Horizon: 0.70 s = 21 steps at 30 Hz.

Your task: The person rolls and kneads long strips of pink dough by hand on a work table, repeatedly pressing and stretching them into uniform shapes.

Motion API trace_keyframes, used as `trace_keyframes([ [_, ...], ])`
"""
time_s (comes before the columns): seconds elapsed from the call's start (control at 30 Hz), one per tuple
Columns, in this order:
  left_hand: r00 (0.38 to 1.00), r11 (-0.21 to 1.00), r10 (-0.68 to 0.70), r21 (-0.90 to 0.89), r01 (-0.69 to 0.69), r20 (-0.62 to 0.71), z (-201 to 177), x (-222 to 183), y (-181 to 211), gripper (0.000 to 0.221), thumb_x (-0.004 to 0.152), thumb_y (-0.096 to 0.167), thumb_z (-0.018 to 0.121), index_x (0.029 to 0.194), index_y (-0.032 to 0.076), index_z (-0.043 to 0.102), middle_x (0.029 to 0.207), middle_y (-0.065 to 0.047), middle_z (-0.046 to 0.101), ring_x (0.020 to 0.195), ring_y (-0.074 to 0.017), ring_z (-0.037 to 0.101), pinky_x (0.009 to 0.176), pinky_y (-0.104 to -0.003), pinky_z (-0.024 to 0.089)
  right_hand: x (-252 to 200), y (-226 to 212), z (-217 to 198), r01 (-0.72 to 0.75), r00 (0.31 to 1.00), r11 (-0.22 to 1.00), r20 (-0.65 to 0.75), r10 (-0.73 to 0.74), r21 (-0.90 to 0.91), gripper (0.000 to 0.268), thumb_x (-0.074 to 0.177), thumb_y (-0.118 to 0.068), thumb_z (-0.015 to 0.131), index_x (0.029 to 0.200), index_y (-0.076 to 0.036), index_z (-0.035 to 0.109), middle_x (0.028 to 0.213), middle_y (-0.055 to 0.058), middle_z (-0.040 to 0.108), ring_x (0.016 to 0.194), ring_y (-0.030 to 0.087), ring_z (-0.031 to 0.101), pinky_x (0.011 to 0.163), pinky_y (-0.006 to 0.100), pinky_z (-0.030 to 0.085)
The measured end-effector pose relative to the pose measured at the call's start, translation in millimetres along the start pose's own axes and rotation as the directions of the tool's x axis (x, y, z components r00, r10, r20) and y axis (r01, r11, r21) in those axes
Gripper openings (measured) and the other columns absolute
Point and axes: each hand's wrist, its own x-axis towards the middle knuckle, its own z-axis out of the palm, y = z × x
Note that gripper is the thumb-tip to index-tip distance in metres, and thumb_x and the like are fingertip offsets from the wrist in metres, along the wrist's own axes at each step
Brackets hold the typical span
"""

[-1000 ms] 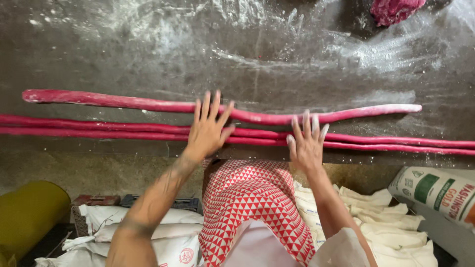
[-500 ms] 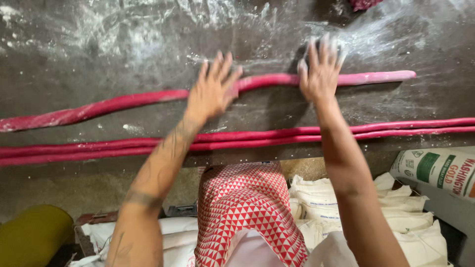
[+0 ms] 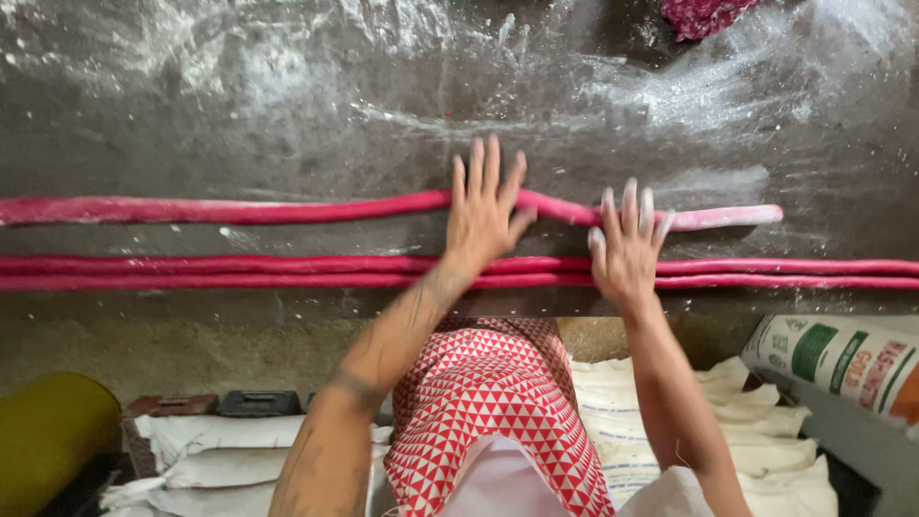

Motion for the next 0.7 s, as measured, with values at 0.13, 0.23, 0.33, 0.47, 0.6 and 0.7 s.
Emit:
trace_keyframes([
  [0.13,0.98,0.98,-0.165,0.093,0.176,-0.111,9,82,-15,0.08,0.101,0.066,0.052,0.163,0.021,0.03,0.168,-0.027,0.013,0.156,-0.0459,0.014,0.125,-0.065,0.012,105,47,-7,-0.008,0.996,0.996,-0.091,-0.001,-0.093,0.064,0.111,-0.037,0.047,0.168,-0.01,0.032,0.172,0.024,0.02,0.16,0.046,0.017,0.121,0.072,-0.001],
  [0.23,0.975,0.984,-0.149,0.073,0.162,-0.166,11,108,-25,0.079,0.104,0.061,0.055,0.166,0.02,0.029,0.17,-0.023,0.014,0.157,-0.0442,0.014,0.126,-0.061,0.015,160,70,-21,-0.037,0.992,0.997,-0.125,0.029,-0.062,0.066,0.112,-0.04,0.045,0.169,-0.011,0.028,0.173,0.025,0.017,0.159,0.047,0.016,0.119,0.073,-0.003],
  [0.33,0.999,0.998,0.041,0.049,-0.04,-0.017,12,90,-14,0.075,0.103,0.054,0.059,0.166,0.021,0.033,0.171,-0.02,0.017,0.157,-0.0402,0.017,0.126,-0.06,0.016,159,76,-26,-0.06,0.994,0.998,-0.096,0.059,-0.001,0.068,0.11,-0.042,0.047,0.168,-0.012,0.028,0.172,0.025,0.016,0.157,0.046,0.017,0.12,0.073,-0.001],
  [0.47,0.989,0.986,0.127,0.098,-0.134,0.073,9,16,30,0.074,0.1,0.046,0.062,0.163,0.015,0.038,0.17,-0.015,0.025,0.157,-0.038,0.021,0.125,-0.062,0.018,86,87,-28,0.099,0.995,0.995,-0.012,-0.098,0.021,0.067,0.105,-0.037,0.054,0.163,-0.009,0.035,0.17,0.023,0.023,0.157,0.047,0.018,0.122,0.072,0.005],
  [0.6,0.99,0.999,-0.008,0.044,0.002,0.142,10,-53,90,0.078,0.095,0.049,0.063,0.158,0.012,0.038,0.168,-0.016,0.026,0.155,-0.0425,0.019,0.123,-0.066,0.015,-13,100,-36,0.134,0.99,0.986,0.035,-0.138,0.099,0.066,0.103,-0.037,0.054,0.161,-0.01,0.039,0.17,0.023,0.023,0.155,0.048,0.018,0.123,0.07,0.009],
  [0.7,0.994,0.999,-0.033,-0.025,0.036,0.104,23,-65,121,0.076,0.095,0.049,0.062,0.16,0.016,0.038,0.167,-0.025,0.021,0.153,-0.0504,0.016,0.122,-0.065,0.015,-63,108,-36,0.082,0.993,0.995,0.077,-0.086,0.056,0.067,0.1,-0.039,0.053,0.16,-0.012,0.04,0.17,0.021,0.021,0.155,0.048,0.017,0.121,0.071,0.009],
])
